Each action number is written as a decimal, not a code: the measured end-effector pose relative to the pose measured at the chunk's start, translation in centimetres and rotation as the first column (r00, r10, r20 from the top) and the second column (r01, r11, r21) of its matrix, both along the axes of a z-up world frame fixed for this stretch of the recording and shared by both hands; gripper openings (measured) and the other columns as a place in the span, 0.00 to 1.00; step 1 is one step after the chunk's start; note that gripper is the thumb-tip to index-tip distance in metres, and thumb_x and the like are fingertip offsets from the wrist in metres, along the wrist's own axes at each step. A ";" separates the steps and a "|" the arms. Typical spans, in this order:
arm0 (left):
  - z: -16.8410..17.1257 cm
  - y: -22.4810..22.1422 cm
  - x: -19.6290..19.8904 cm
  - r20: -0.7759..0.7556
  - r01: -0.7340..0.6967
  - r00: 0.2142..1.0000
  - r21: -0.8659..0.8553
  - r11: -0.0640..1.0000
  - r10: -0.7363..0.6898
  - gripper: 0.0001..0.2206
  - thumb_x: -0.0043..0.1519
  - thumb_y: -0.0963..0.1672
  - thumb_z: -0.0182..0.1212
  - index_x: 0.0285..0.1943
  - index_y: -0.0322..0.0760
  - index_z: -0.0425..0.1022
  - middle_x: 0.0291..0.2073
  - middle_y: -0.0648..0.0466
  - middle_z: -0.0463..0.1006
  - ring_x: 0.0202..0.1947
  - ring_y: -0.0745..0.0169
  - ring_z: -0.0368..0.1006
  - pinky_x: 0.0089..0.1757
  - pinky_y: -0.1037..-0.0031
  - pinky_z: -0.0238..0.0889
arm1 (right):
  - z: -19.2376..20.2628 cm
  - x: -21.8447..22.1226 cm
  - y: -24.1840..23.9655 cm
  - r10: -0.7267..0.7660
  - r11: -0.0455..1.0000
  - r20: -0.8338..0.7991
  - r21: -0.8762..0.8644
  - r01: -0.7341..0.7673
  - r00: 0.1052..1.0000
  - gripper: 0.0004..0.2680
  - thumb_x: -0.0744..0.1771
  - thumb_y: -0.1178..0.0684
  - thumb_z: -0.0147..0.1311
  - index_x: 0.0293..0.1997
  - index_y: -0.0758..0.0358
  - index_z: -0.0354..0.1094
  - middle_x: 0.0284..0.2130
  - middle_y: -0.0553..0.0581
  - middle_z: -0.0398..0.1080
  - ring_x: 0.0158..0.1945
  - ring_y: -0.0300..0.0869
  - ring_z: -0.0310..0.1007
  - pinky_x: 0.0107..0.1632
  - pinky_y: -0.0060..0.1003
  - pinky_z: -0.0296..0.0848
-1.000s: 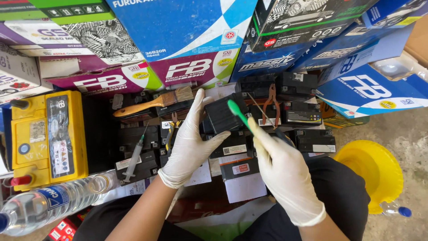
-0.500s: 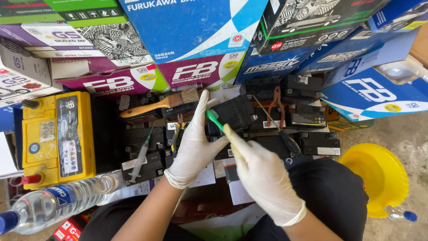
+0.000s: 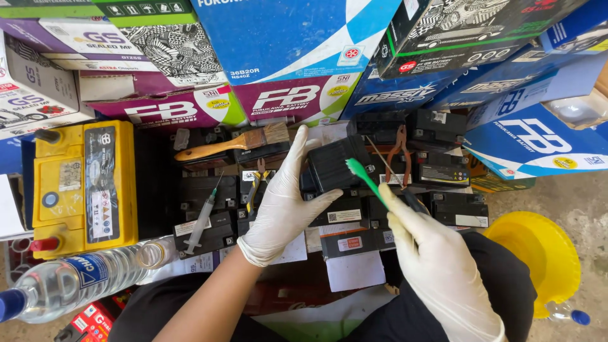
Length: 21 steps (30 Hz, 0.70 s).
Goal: Cleaning the top surface of a battery using a toothbrush
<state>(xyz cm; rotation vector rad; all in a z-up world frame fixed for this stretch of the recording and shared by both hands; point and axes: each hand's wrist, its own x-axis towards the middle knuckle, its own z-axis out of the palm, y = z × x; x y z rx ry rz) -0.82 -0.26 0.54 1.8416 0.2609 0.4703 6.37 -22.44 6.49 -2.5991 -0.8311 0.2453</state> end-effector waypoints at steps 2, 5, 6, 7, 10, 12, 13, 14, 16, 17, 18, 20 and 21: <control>-0.1 0.1 0.1 0.004 -0.002 1.000 0.031 1.000 0.002 0.47 0.57 0.42 0.75 0.81 0.40 0.41 0.70 0.41 0.68 0.71 0.51 0.65 0.68 0.67 0.55 | 0.1 0.3 1.0 -0.041 0.998 -0.062 0.049 0.044 0.997 0.20 0.68 0.54 0.53 0.69 0.34 0.65 0.18 0.57 0.54 0.21 0.48 0.51 0.30 0.30 0.58; -0.2 0.1 0.1 -0.003 0.002 1.000 0.094 0.996 -0.002 0.45 0.57 0.42 0.75 0.80 0.39 0.46 0.71 0.42 0.67 0.71 0.51 0.65 0.68 0.66 0.56 | 0.0 0.8 1.1 -0.051 0.997 -0.126 0.052 0.058 0.991 0.20 0.68 0.53 0.53 0.70 0.33 0.64 0.18 0.56 0.53 0.21 0.47 0.53 0.31 0.34 0.59; -0.1 0.2 0.2 -0.010 -0.006 1.000 0.126 0.992 0.007 0.44 0.56 0.43 0.76 0.79 0.38 0.49 0.72 0.44 0.64 0.72 0.53 0.63 0.68 0.65 0.55 | -0.1 1.0 1.0 -0.010 1.000 -0.125 0.008 0.011 0.992 0.21 0.68 0.52 0.53 0.70 0.31 0.63 0.16 0.57 0.56 0.19 0.50 0.58 0.29 0.39 0.63; -0.4 0.1 0.2 -0.007 -0.005 1.000 0.126 0.992 0.006 0.44 0.56 0.43 0.76 0.79 0.38 0.49 0.72 0.44 0.64 0.72 0.53 0.63 0.68 0.65 0.55 | 1.4 0.9 0.6 -0.011 1.000 -0.122 0.008 0.012 0.993 0.21 0.68 0.52 0.53 0.70 0.31 0.63 0.16 0.57 0.56 0.19 0.50 0.58 0.29 0.39 0.63; -0.6 0.3 0.2 -0.026 -0.007 1.000 0.198 0.980 0.013 0.41 0.55 0.43 0.76 0.77 0.39 0.55 0.71 0.47 0.67 0.71 0.51 0.63 0.68 0.65 0.55 | 4.2 1.0 0.1 -0.108 0.972 -0.327 -0.234 0.031 0.939 0.23 0.67 0.50 0.49 0.71 0.21 0.62 0.22 0.58 0.64 0.27 0.53 0.63 0.39 0.40 0.67; -0.4 0.2 0.3 -0.027 -0.008 1.000 0.171 0.985 0.012 0.40 0.55 0.42 0.76 0.76 0.39 0.57 0.68 0.47 0.68 0.70 0.52 0.65 0.68 0.66 0.55 | 3.9 1.6 -0.1 -0.102 0.891 -0.348 -0.448 -0.070 0.932 0.22 0.68 0.46 0.42 0.72 0.18 0.55 0.36 0.59 0.78 0.38 0.57 0.77 0.45 0.52 0.66; -0.2 0.2 0.2 -0.033 -0.001 0.999 0.171 0.985 0.007 0.40 0.55 0.42 0.76 0.76 0.39 0.57 0.68 0.47 0.68 0.70 0.52 0.65 0.68 0.66 0.55 | 2.3 2.3 -0.2 -0.107 0.892 -0.353 -0.448 -0.067 0.929 0.22 0.68 0.46 0.42 0.72 0.18 0.55 0.36 0.59 0.78 0.38 0.57 0.77 0.45 0.52 0.66; 0.1 0.2 0.3 -0.047 0.000 0.999 0.156 0.988 0.007 0.39 0.55 0.42 0.76 0.75 0.39 0.58 0.69 0.46 0.68 0.70 0.52 0.64 0.68 0.65 0.54 | 0.8 3.0 -0.2 -0.094 0.892 -0.366 -0.444 -0.085 0.926 0.21 0.69 0.46 0.42 0.71 0.20 0.58 0.37 0.58 0.79 0.36 0.55 0.77 0.42 0.49 0.66; 0.2 0.2 0.4 -0.058 0.006 0.998 0.145 0.989 0.002 0.38 0.55 0.43 0.75 0.75 0.38 0.58 0.69 0.46 0.67 0.71 0.51 0.64 0.68 0.64 0.54 | 0.8 3.7 -0.2 -0.084 0.894 -0.375 -0.438 -0.096 0.923 0.19 0.69 0.47 0.42 0.69 0.22 0.61 0.38 0.57 0.79 0.35 0.53 0.77 0.39 0.46 0.67; 0.1 0.2 0.4 -0.056 0.001 0.998 0.154 0.988 0.008 0.38 0.55 0.43 0.76 0.75 0.38 0.59 0.69 0.46 0.68 0.70 0.51 0.65 0.68 0.65 0.55 | 2.4 3.7 -0.1 -0.165 0.864 -0.379 -0.500 -0.052 0.911 0.19 0.69 0.43 0.41 0.68 0.14 0.59 0.45 0.48 0.78 0.41 0.50 0.79 0.43 0.44 0.70; 0.0 0.2 0.4 -0.053 -0.012 0.998 0.162 0.987 0.021 0.39 0.54 0.43 0.76 0.74 0.37 0.59 0.68 0.45 0.68 0.69 0.51 0.65 0.67 0.65 0.56 | 3.9 3.7 0.1 -0.239 0.827 -0.376 -0.561 -0.015 0.895 0.19 0.68 0.39 0.41 0.67 0.07 0.58 0.53 0.40 0.77 0.47 0.46 0.81 0.47 0.42 0.73; 0.1 0.3 0.4 -0.049 -0.009 0.999 0.172 0.985 0.017 0.39 0.54 0.43 0.76 0.74 0.38 0.59 0.68 0.46 0.68 0.70 0.52 0.65 0.67 0.65 0.55 | 4.6 3.9 -0.4 -0.279 0.899 -0.355 -0.422 0.114 0.892 0.20 0.67 0.44 0.45 0.66 0.14 0.63 0.51 0.39 0.79 0.43 0.37 0.76 0.48 0.34 0.69; 0.1 0.3 0.4 -0.048 -0.003 0.999 0.180 0.984 0.012 0.38 0.55 0.43 0.76 0.75 0.39 0.59 0.68 0.47 0.68 0.70 0.52 0.65 0.67 0.65 0.55 | 4.9 4.0 -0.7 -0.325 0.933 -0.344 -0.267 0.240 0.881 0.20 0.66 0.49 0.50 0.65 0.21 0.68 0.50 0.38 0.81 0.39 0.28 0.71 0.48 0.27 0.65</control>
